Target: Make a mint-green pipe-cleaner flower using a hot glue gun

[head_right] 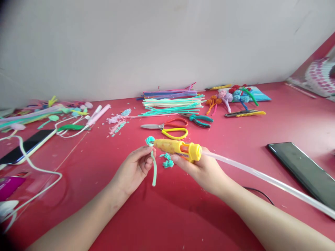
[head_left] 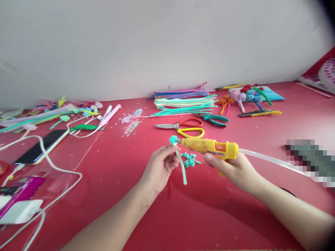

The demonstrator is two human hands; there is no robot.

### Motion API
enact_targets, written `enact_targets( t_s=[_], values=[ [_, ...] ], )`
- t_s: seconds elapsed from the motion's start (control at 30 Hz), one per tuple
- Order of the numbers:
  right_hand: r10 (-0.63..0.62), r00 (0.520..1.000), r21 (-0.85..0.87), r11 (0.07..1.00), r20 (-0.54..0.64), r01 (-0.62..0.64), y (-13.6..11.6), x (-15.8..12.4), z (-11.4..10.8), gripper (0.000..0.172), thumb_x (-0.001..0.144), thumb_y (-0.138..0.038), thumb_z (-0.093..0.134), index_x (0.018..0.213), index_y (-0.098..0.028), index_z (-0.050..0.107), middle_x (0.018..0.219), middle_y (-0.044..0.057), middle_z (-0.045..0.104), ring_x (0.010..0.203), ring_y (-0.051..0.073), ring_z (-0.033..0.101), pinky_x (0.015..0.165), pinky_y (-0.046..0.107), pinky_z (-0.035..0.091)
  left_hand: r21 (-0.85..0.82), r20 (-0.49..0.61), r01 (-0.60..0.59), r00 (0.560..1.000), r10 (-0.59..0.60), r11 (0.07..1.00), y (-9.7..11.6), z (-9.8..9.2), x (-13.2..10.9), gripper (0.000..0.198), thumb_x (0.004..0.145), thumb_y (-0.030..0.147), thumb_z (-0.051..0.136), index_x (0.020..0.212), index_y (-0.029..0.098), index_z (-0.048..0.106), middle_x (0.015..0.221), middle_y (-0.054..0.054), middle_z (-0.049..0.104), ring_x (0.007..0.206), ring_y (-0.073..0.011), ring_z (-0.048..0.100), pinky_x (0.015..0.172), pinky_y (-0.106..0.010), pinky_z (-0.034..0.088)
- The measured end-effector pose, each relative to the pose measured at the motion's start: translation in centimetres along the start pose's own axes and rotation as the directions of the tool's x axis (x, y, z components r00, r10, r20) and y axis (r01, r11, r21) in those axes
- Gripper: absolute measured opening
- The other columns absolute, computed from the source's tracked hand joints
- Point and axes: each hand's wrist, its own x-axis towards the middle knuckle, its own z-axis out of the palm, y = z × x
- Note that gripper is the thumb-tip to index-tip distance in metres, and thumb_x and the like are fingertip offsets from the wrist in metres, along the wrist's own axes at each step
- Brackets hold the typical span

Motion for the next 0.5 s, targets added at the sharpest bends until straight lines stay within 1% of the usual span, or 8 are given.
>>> enact_targets(
  t_s=[0.2,0.33,0.4,0.5],
  values=[
    [0.013,1.0,0.014,1.0,-0.017,-0.012,-0.27,0.24,0.16,0.034,0.088,-0.05,0.048,0.089,-0.02,0.064,0.053,-0.003,0.04,0.045,0.009,0.036,0.041,0.021,0.03,-0.023,-0.009,0.008,1.0,-0.009,1.0,0.01,0.08,0.04,0.005,0.071,0.009,0.067,0.067,0.011,0.067,0.057,0.002,0.064,0.044,-0.0034,0.057,0.04,-0.009,0.048],
    [0.02,1.0,0.003,1.0,-0.003,-0.02,-0.52,0.32,0.12,0.036,0.089,-0.051,0.047,0.091,-0.019,0.064,0.051,-0.005,0.035,0.044,0.009,0.032,0.04,0.021,0.027,-0.026,-0.009,0.009,1.0,-0.01,1.0,0.02,0.1,0.08,0.005,0.071,0.009,0.067,0.067,0.011,0.067,0.058,0.002,0.064,0.044,-0.0034,0.057,0.04,-0.01,0.049],
    [0.022,1.0,-0.007,1.0,0.005,-0.022,-0.58,0.31,0.11,0.037,0.089,-0.051,0.046,0.096,-0.019,0.064,0.05,-0.005,0.034,0.044,0.009,0.032,0.04,0.022,0.027,-0.026,-0.01,0.011,1.0,-0.011,1.0,0.04,0.15,0.1,0.004,0.071,0.009,0.067,0.067,0.011,0.066,0.058,0.002,0.064,0.043,-0.0034,0.057,0.041,-0.01,0.049],
    [0.036,0.999,-0.001,0.999,0.009,-0.036,-0.44,0.27,0.18,0.038,0.089,-0.051,0.046,0.105,-0.021,0.064,0.05,-0.005,0.038,0.044,0.01,0.033,0.041,0.023,0.027,-0.019,-0.009,0.013,1.0,-0.014,1.0,0.05,0.2,0.08,0.003,0.071,0.01,0.067,0.067,0.01,0.066,0.058,0.002,0.063,0.044,-0.0033,0.057,0.041,-0.009,0.049]
  ],
)
